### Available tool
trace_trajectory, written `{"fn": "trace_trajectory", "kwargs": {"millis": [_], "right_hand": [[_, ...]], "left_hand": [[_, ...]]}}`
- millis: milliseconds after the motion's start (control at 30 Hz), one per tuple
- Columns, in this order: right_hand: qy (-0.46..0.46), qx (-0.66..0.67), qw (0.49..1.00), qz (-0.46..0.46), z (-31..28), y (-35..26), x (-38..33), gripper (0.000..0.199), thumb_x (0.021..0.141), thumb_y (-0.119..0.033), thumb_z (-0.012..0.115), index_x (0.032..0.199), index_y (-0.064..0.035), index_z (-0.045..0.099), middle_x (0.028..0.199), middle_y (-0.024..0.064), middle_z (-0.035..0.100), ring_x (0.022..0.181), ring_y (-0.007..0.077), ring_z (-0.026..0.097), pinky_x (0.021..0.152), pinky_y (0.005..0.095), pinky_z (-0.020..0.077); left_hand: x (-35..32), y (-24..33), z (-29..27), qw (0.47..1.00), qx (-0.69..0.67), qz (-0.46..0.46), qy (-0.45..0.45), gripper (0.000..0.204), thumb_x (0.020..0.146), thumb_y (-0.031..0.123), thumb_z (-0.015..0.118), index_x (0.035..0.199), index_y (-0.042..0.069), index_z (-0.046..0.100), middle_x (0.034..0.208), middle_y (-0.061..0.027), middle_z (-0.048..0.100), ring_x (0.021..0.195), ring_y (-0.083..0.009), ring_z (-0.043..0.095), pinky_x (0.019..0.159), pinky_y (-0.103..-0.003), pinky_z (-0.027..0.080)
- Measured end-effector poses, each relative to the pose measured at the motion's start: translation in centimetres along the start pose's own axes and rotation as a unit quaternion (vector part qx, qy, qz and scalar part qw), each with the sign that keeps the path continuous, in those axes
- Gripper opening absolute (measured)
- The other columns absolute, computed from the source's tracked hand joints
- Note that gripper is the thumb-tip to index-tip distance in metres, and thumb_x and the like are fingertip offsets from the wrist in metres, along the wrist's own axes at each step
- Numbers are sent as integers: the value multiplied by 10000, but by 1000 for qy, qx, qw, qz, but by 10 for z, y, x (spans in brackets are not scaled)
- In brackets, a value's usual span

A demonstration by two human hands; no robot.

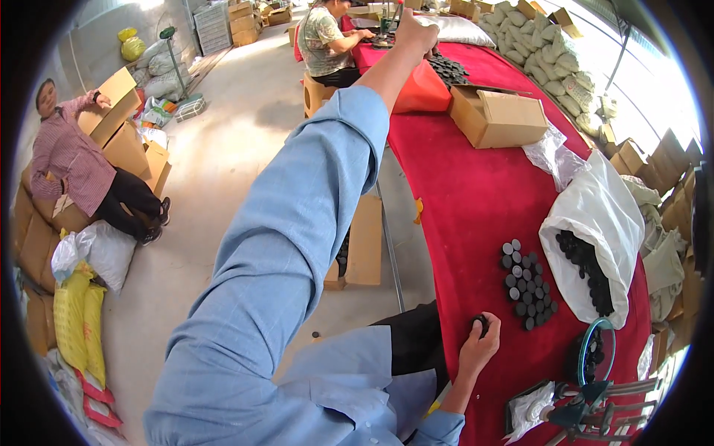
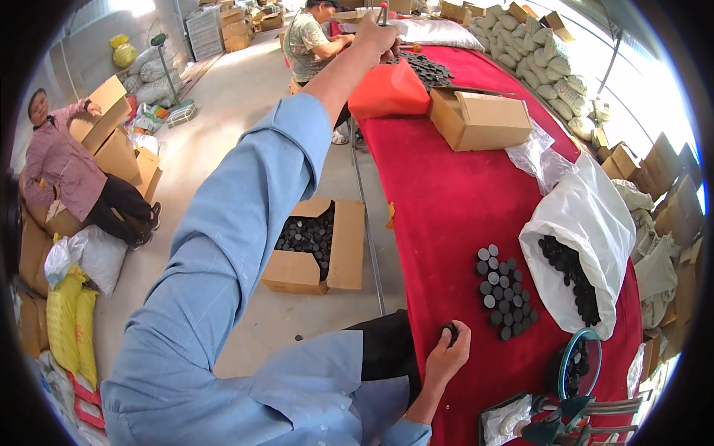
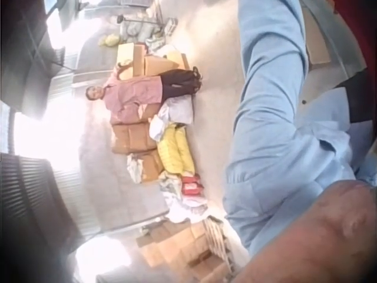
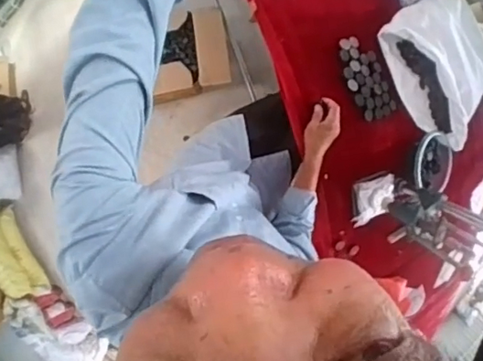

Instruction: The person operates a manual press machine to process small circular plastic parts on a workbench. The parts are taken from cardboard boxes and plastic bags.

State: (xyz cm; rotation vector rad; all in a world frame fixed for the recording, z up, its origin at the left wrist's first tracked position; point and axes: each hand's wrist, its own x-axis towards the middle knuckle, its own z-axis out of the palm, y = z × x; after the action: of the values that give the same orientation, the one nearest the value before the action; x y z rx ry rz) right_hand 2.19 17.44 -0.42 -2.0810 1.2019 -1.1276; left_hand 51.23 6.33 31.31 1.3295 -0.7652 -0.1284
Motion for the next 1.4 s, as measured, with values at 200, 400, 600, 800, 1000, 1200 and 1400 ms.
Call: {"fn": "trace_trajectory", "kwargs": {"millis": [200,400,600,800,1000,1200,1400], "right_hand": [[-25,150,976,157,0,-14,20,230,876,55,588,1098,23,635,999,180,655,898,348,649,807,392,522],[-143,67,982,-105,16,-53,72,256,856,84,583,1095,11,640,991,185,647,901,352,646,782,415,514],[-144,-26,977,-155,44,-28,92,253,858,44,641,1097,-25,598,1014,186,628,924,416,635,760,476,517],[-126,-23,980,-154,53,-10,86,268,863,17,661,1114,-14,572,1033,205,601,900,429,630,731,483,522],[-84,107,988,-70,49,14,90,267,886,63,595,1148,22,564,1013,196,613,806,322,646,714,407,531],[-88,231,969,29,47,11,89,189,937,65,539,1122,27,547,947,122,596,735,178,633,690,321,519],[-82,218,972,35,44,9,90,169,957,48,534,1122,18,541,943,111,614,737,172,639,680,310,519]], "left_hand": [[0,-14,19,988,-152,-17,20,571,905,63,660,1382,-39,363,700,-183,645,455,-218,612,354,-327,444],[-52,-62,52,960,207,186,-25,248,946,250,662,910,9,706,743,-156,698,580,-238,680,525,-388,521],[-208,-124,97,917,206,248,-234,345,907,311,675,758,3,639,770,-226,647,728,-414,655,625,-510,490],[-293,-171,91,934,143,119,-304,298,937,255,652,819,-18,646,718,-210,627,660,-377,627,608,-457,469],[-340,-170,92,935,44,-40,-351,187,942,146,607,893,-22,671,726,-140,674,660,-236,671,647,-383,520],[-365,-185,93,925,67,20,-374,249,1002,230,597,1032,-1,686,885,-129,720,849,-247,706,789,-358,537],[-370,-182,91,921,67,40,-381,258,984,261,632,1091,37,699,1017,-128,717,965,-274,696,852,-370,534]]}}
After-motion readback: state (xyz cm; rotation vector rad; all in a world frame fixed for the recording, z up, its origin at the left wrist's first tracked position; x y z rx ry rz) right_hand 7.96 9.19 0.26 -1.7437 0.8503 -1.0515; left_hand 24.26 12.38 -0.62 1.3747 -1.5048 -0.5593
